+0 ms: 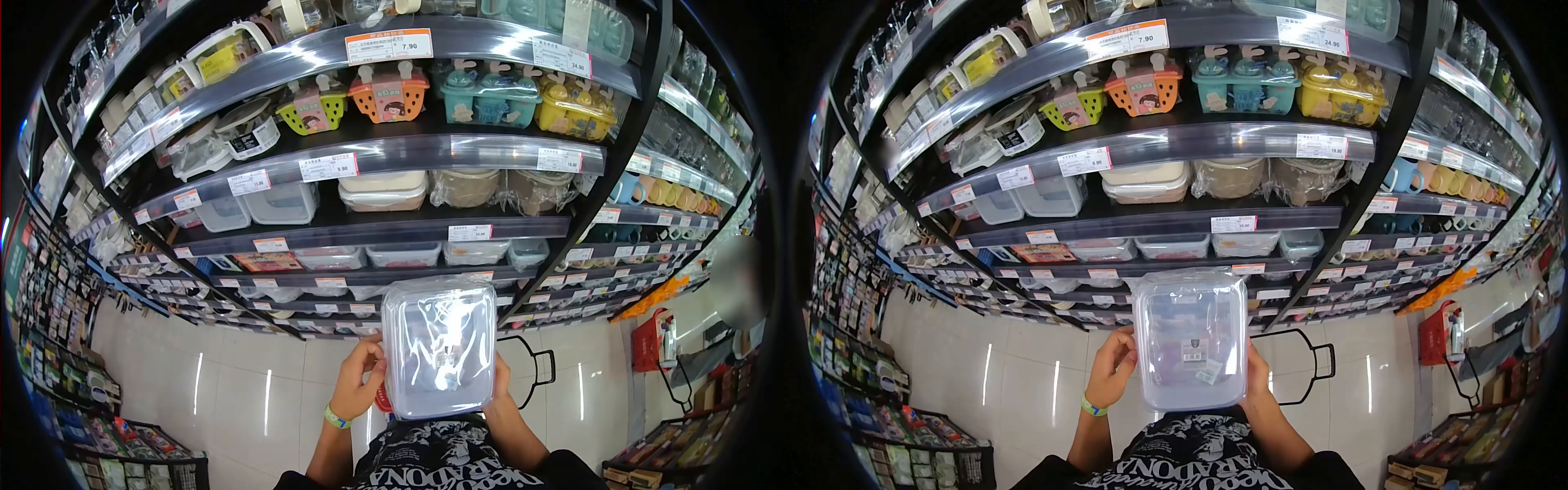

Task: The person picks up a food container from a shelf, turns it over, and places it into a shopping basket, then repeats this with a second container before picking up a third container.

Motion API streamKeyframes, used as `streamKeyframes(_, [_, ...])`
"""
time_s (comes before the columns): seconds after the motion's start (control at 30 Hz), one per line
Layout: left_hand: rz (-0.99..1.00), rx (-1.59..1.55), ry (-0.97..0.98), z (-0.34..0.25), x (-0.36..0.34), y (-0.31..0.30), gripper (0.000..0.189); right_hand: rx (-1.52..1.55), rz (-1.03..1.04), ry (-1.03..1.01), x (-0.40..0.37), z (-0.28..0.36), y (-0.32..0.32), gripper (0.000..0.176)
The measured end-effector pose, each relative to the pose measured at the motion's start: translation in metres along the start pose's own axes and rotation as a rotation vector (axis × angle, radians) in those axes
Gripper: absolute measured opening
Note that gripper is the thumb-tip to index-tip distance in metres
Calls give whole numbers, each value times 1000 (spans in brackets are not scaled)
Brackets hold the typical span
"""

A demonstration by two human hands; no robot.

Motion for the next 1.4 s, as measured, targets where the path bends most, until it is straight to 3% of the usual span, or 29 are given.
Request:
streamKeyframes(0.57, [28, -24, -7, 3, -3, -3, 10, 57, -68, -3, 3, -7, -6, 48])
streamKeyframes(0.63, [-76, -18, 7, -1, -3, 0, 4, 56, -123, -11, 2, -7, -6, 47])
streamKeyframes(0.7, [-171, -49, 10, 4, -4, -3, 16, 47, -170, -18, 0, -8, -7, 45])
streamKeyframes(0.73, [-214, -82, 6, 17, -8, -7, 26, 65, -27, -28, 5, -13, -23, 48])
streamKeyframes(0.77, [-259, -113, 1, 24, -10, -11, 35, 63, -25, -30, 5, -17, -40, 48])
streamKeyframes(0.83, [-317, -405, -33, 27, -9, -14, 50, 62, -18, -34, 5, -18, -44, 46])
streamKeyframes(0.87, [-344, -551, -53, 27, -10, -14, 58, 66, 172, -72, 5, -15, -40, 45])
streamKeyframes(0.97, [-403, -734, -143, 29, -9, -14, 62, 63, -16, -46, 5, -16, -30, 45])
streamKeyframes(1.07, [-489, -722, -255, 14, -6, -12, 58, 67, 12, -58, 11, -20, -44, 45])
streamKeyframes(1.17, [-462, -710, -199, 21, -8, -15, 56, 53, 100, -71, 9, -18, -43, 45])
streamKeyframes(1.27, [-564, -650, -272, 5, -1, -13, 56, -70, 10, -117, 5, -16, -39, 47])
streamKeyframes(1.4, [-494, -693, -226, 11, -4, -17, 55, 28, 74, -84, 9, -18, -40, 48])
Point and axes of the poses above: each hand's wrist, its own x-axis towards the middle knuckle, its own y-axis out of the palm, z = x × y, the point moved 3 cm from there along x, towards the middle knuckle, and after that the axes turned 12 degrees about y, right-handed, at the moved point
